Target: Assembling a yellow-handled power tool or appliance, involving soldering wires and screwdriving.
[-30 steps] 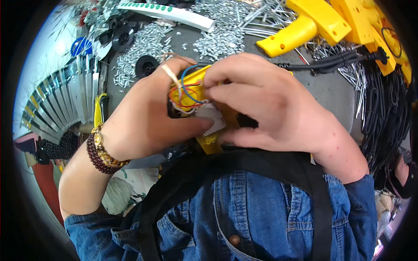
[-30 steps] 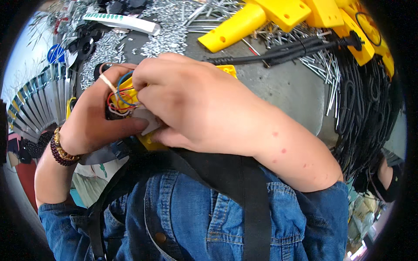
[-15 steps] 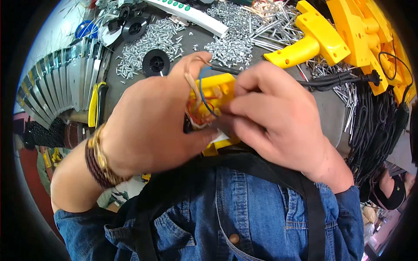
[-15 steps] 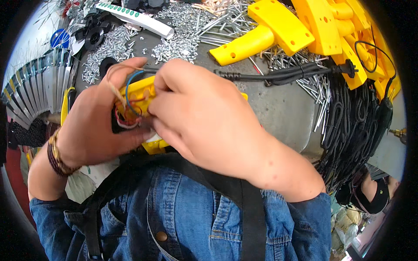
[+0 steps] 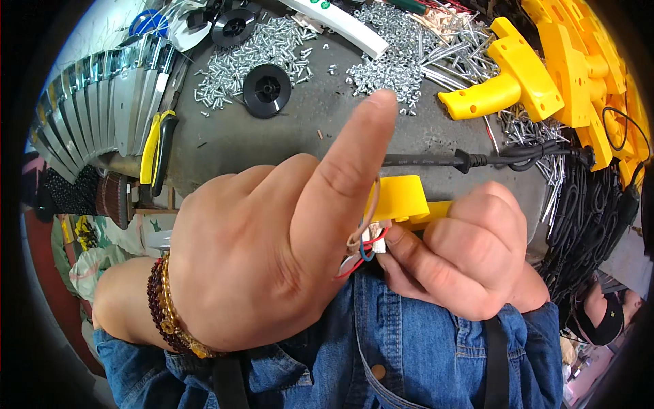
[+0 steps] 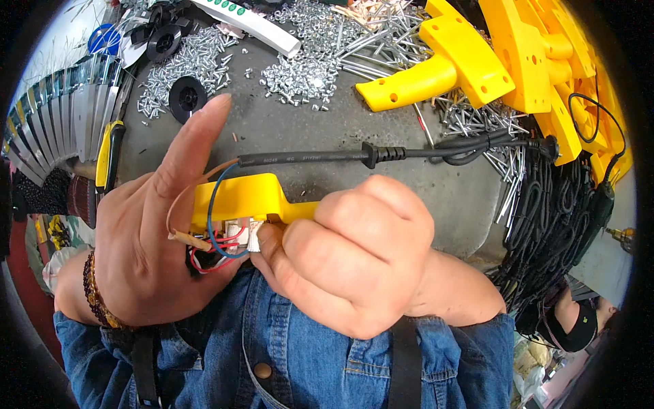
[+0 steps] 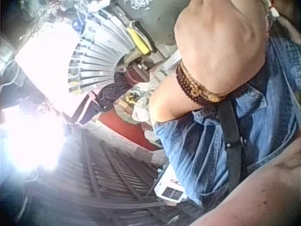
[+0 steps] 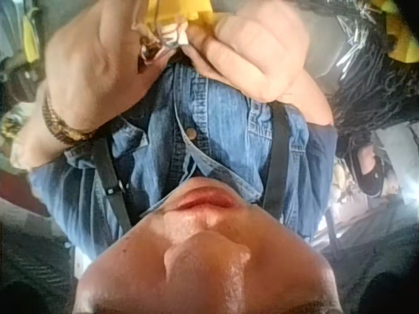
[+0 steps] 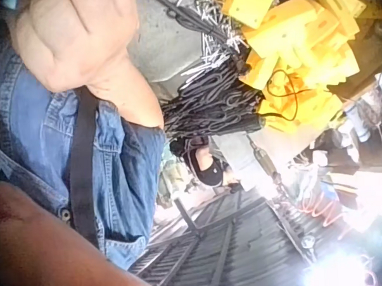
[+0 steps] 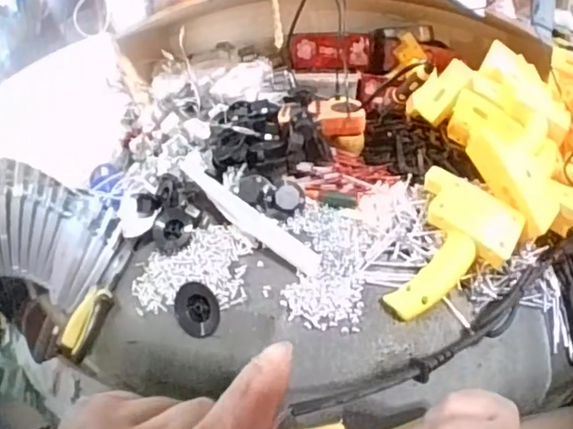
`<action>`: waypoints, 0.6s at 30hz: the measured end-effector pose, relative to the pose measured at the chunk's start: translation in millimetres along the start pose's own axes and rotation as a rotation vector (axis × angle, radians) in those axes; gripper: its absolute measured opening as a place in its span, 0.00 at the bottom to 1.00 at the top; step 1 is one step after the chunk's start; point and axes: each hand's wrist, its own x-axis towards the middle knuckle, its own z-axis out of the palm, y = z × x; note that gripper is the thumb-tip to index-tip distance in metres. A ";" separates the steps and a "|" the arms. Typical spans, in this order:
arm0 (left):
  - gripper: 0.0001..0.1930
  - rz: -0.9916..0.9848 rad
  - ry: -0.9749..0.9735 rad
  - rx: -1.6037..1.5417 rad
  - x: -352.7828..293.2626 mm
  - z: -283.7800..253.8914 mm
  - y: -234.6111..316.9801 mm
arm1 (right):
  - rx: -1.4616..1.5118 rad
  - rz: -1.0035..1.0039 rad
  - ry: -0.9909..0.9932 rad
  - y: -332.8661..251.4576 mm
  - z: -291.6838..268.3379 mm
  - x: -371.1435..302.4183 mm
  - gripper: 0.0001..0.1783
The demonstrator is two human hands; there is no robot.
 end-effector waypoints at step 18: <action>0.51 -0.203 0.191 -0.187 8.7 -19.3 15.0 | 0.146 -0.044 0.104 23.3 -71.2 0.5 0.12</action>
